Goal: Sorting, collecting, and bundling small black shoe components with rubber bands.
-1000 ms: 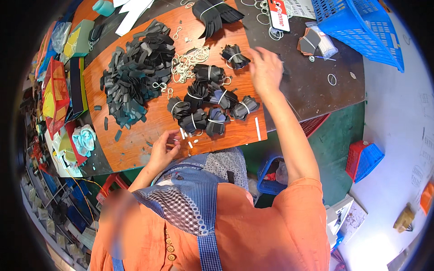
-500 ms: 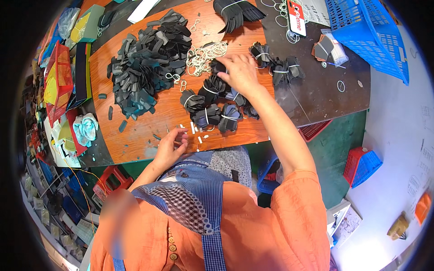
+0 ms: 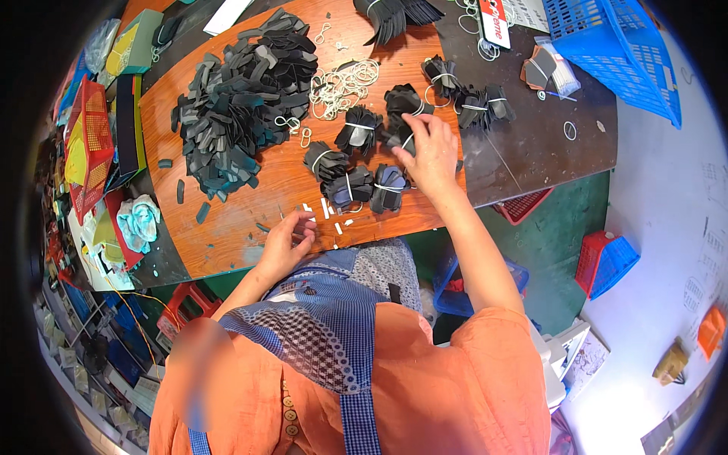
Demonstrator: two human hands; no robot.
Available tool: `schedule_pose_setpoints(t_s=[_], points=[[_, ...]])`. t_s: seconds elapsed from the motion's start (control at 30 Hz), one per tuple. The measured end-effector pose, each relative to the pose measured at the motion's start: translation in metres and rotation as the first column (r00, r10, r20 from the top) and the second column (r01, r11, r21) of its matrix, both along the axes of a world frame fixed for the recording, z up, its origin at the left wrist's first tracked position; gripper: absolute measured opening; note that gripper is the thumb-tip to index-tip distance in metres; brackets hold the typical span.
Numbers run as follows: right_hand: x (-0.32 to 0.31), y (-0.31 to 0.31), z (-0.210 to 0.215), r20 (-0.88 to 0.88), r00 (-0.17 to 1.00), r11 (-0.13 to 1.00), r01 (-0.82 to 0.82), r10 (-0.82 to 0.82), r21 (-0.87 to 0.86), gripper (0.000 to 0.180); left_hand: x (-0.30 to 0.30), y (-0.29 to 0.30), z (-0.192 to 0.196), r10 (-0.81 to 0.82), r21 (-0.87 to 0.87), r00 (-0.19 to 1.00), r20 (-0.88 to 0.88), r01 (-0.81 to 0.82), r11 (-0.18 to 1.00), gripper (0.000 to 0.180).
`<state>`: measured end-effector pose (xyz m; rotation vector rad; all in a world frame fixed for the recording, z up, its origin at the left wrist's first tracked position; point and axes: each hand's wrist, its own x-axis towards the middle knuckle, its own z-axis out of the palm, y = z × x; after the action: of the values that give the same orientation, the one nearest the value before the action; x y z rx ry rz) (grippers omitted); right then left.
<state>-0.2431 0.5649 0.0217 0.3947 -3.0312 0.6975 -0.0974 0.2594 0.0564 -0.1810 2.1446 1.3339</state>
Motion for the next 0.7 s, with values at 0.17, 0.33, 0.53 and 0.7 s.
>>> schedule_pose_setpoints(t_s=[0.17, 0.33, 0.53, 0.7], points=[[0.025, 0.021, 0.004, -0.082, 0.982, 0.978, 0.155, -0.168, -0.14, 0.05, 0.002, -0.006, -0.006, 0.001, 0.01, 1.0, -0.021, -0.001, 1.0, 0.04], [0.062, 0.038, -0.009, -0.063, 0.988, 0.989, 0.137, -0.141, -0.061, 0.04, 0.001, -0.005, -0.008, -0.021, 0.02, 1.0, -0.007, 0.021, 1.0, 0.038], [0.069, 0.01, 0.012, -0.18, 0.975, 0.991, 0.124, -0.129, -0.039, 0.031, 0.004, -0.007, -0.012, -0.048, 0.008, 0.999, -0.012, 0.048, 0.999, 0.037], [0.106, -0.025, 0.006, 0.003, 1.0, 0.979, -0.022, 0.023, -0.201, 0.028, 0.006, -0.008, -0.012, -0.033, 0.017, 0.999, -0.01, 0.033, 0.999, 0.039]])
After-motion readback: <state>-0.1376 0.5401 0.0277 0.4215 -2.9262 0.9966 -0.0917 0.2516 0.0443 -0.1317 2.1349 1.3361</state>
